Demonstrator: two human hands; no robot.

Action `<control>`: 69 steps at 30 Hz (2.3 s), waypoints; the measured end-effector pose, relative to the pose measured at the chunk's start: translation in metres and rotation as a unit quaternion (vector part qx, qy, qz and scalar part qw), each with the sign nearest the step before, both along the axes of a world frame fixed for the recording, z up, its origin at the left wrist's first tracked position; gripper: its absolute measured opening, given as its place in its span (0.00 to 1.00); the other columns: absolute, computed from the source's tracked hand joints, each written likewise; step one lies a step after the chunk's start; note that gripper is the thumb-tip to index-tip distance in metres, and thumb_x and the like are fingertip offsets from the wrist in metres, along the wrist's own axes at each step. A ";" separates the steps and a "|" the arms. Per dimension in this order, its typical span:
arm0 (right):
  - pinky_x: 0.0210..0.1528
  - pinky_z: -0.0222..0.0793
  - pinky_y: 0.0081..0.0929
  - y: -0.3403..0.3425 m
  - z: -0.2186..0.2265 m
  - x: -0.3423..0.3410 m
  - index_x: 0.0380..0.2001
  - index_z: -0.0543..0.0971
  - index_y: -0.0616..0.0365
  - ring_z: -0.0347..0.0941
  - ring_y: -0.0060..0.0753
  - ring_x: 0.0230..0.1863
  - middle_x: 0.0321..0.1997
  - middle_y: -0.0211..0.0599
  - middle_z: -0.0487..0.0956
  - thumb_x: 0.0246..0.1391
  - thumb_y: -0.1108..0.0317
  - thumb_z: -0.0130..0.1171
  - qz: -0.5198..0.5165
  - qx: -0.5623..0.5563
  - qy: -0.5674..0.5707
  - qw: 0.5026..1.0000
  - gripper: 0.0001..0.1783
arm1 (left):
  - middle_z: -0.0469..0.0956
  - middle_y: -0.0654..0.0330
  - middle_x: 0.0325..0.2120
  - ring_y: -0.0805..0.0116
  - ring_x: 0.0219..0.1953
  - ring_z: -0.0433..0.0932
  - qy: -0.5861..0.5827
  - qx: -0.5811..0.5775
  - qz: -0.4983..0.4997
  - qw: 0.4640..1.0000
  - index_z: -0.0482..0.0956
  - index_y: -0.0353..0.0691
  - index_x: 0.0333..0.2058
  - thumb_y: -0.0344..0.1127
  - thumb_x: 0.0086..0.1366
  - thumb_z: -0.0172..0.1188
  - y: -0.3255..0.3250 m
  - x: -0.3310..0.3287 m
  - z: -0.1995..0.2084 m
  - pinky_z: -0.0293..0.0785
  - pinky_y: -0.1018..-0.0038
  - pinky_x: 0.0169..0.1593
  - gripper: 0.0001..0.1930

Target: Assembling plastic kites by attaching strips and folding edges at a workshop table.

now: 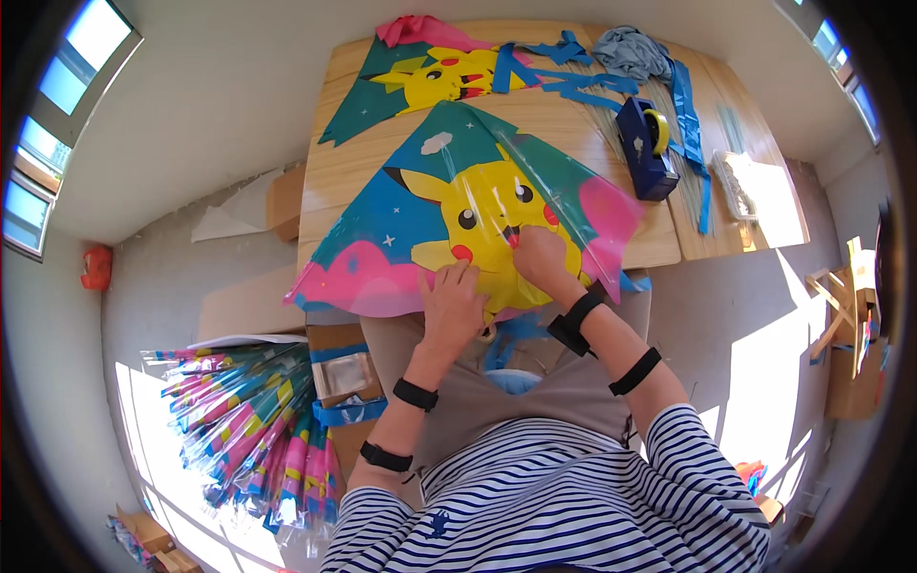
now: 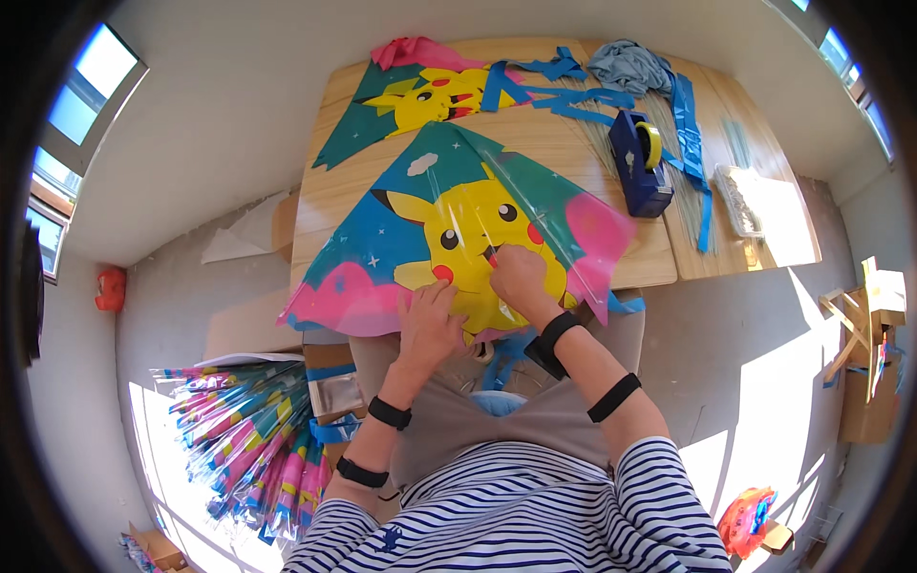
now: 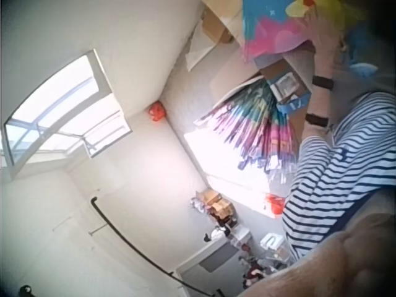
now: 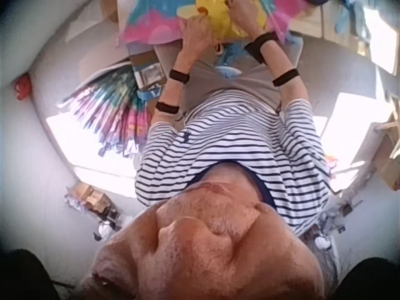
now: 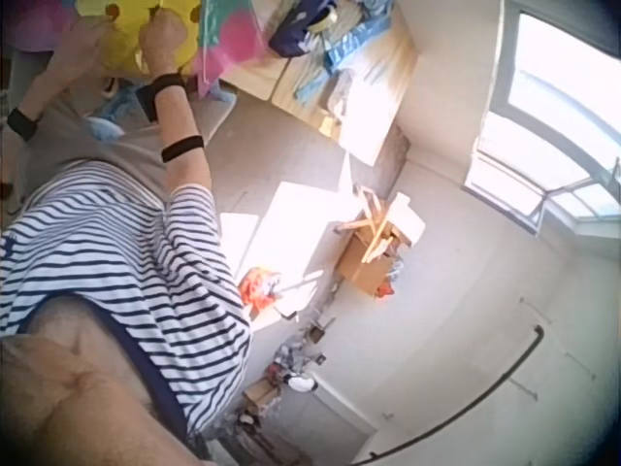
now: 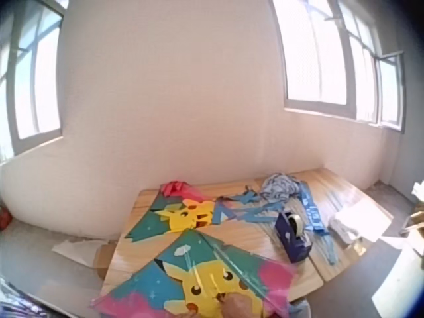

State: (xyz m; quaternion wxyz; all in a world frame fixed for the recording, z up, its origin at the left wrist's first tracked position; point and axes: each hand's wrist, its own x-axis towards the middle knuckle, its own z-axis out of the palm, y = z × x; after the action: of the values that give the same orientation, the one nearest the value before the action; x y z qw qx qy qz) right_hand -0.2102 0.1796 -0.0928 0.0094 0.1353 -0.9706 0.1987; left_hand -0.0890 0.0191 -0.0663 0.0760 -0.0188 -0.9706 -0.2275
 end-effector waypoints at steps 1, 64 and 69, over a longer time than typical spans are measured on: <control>0.35 0.74 0.48 0.008 -0.001 0.014 0.27 0.79 0.61 0.80 0.57 0.34 0.30 0.52 0.81 0.44 0.71 0.59 0.022 -0.006 -0.005 1.000 0.06 | 0.74 0.53 0.55 0.53 0.61 0.69 0.014 0.020 0.021 0.999 0.76 0.37 0.52 0.36 0.55 0.69 -0.012 -0.004 0.000 0.54 0.38 0.65 0.25; 0.28 0.65 0.31 0.043 0.279 0.203 0.26 0.81 0.64 0.72 0.38 0.25 0.22 0.39 0.76 0.44 0.78 0.69 0.225 -0.468 0.212 0.828 0.05 | 0.82 0.55 0.32 0.66 0.38 0.82 0.314 0.512 -0.294 0.743 0.78 0.32 0.37 0.15 0.57 0.65 -0.012 0.090 0.323 0.79 0.68 0.49 0.11; 0.27 0.64 0.30 0.043 0.277 0.201 0.26 0.80 0.65 0.72 0.37 0.24 0.21 0.39 0.75 0.44 0.79 0.68 0.218 -0.461 0.199 0.837 0.05 | 0.82 0.55 0.32 0.66 0.39 0.82 0.296 0.521 -0.264 0.756 0.78 0.33 0.38 0.15 0.56 0.66 -0.015 0.095 0.324 0.79 0.69 0.49 0.12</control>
State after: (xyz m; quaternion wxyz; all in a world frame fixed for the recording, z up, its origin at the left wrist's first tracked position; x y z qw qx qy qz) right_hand -0.0088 0.2230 0.1840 0.2204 0.3604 -0.6892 0.5886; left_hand 0.0064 0.0038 0.2575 0.2943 -0.2980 -0.5876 -0.6923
